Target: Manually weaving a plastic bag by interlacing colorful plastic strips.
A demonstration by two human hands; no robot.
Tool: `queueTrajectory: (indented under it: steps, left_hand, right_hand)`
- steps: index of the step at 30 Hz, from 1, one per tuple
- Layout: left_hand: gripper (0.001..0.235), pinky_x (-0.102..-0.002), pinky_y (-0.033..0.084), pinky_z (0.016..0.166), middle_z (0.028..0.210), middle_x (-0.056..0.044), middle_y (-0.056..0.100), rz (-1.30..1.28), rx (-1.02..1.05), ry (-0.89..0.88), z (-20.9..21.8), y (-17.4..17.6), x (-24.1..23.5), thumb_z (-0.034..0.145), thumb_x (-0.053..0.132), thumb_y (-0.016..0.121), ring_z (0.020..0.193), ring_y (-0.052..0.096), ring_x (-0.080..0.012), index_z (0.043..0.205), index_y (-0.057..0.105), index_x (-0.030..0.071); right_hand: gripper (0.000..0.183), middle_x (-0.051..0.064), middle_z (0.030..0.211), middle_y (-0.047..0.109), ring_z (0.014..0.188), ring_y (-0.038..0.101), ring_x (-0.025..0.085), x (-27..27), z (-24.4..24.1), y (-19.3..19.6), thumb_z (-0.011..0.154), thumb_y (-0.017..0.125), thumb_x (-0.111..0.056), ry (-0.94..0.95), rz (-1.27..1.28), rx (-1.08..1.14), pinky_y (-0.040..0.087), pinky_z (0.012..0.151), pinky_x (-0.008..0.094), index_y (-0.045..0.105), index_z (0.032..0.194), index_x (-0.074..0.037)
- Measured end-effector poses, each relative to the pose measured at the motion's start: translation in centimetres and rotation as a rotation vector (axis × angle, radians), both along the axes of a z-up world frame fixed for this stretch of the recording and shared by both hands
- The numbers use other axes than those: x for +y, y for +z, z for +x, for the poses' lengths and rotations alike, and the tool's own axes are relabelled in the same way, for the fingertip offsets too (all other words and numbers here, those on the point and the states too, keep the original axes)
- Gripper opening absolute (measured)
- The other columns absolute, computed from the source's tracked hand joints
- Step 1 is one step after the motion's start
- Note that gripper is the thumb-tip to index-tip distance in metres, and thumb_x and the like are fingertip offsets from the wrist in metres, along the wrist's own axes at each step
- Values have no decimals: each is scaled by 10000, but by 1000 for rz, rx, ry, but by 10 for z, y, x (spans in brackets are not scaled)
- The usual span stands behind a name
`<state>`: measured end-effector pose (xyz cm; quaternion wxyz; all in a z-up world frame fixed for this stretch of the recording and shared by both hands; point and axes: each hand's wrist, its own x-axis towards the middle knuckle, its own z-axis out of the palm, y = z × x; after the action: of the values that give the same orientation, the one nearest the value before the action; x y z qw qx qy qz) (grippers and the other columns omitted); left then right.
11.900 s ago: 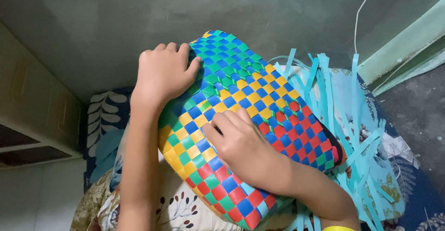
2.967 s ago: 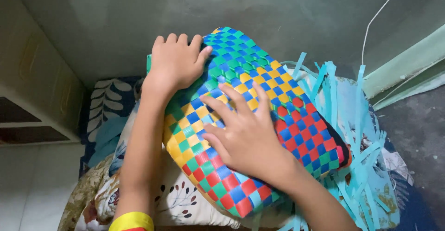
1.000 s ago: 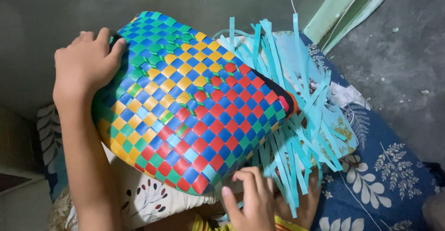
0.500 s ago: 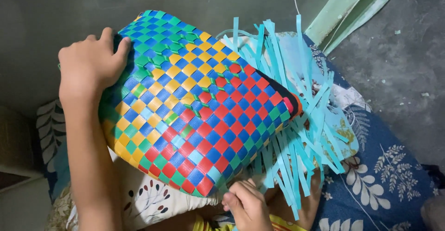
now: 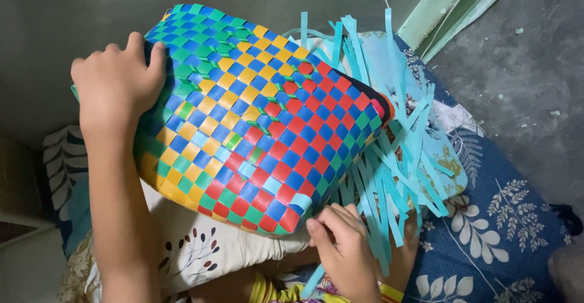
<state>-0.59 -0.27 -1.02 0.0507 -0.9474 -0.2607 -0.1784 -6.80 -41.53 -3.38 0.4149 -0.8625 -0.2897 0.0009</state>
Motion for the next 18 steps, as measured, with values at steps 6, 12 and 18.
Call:
queueTrajectory:
  steps: [6, 12, 18]
  left_hand:
    - [658, -510, 458, 662, 864, -174, 709, 17, 24, 0, -2, -2, 4, 1247, 565, 246, 749, 697, -414, 1156, 654, 58]
    - [616, -504, 458, 649, 900, -159, 737, 72, -20, 50, -2, -6, 2, 1227, 566, 281, 778, 709, -411, 1120, 670, 99]
    - [609, -506, 457, 691, 902, -159, 740, 12, -18, 78, -1, -1, -7, 1210, 557, 276, 812, 710, -404, 1123, 672, 103]
  right_hand:
    - [432, 57, 756, 666, 753, 630, 189, -30, -6, -52, 964, 599, -425, -117, -3, 587, 447, 729, 317, 693, 721, -80]
    - [516, 79, 675, 607, 634, 607, 200, -27, 6, -61, 967, 539, -446, -92, 157, 492, 449, 609, 328, 675, 665, -50]
    - [469, 37, 592, 562, 611, 541, 195, -7, 8, -29, 995, 541, -373, -11, 236, 193, 408, 574, 337, 573, 613, -102]
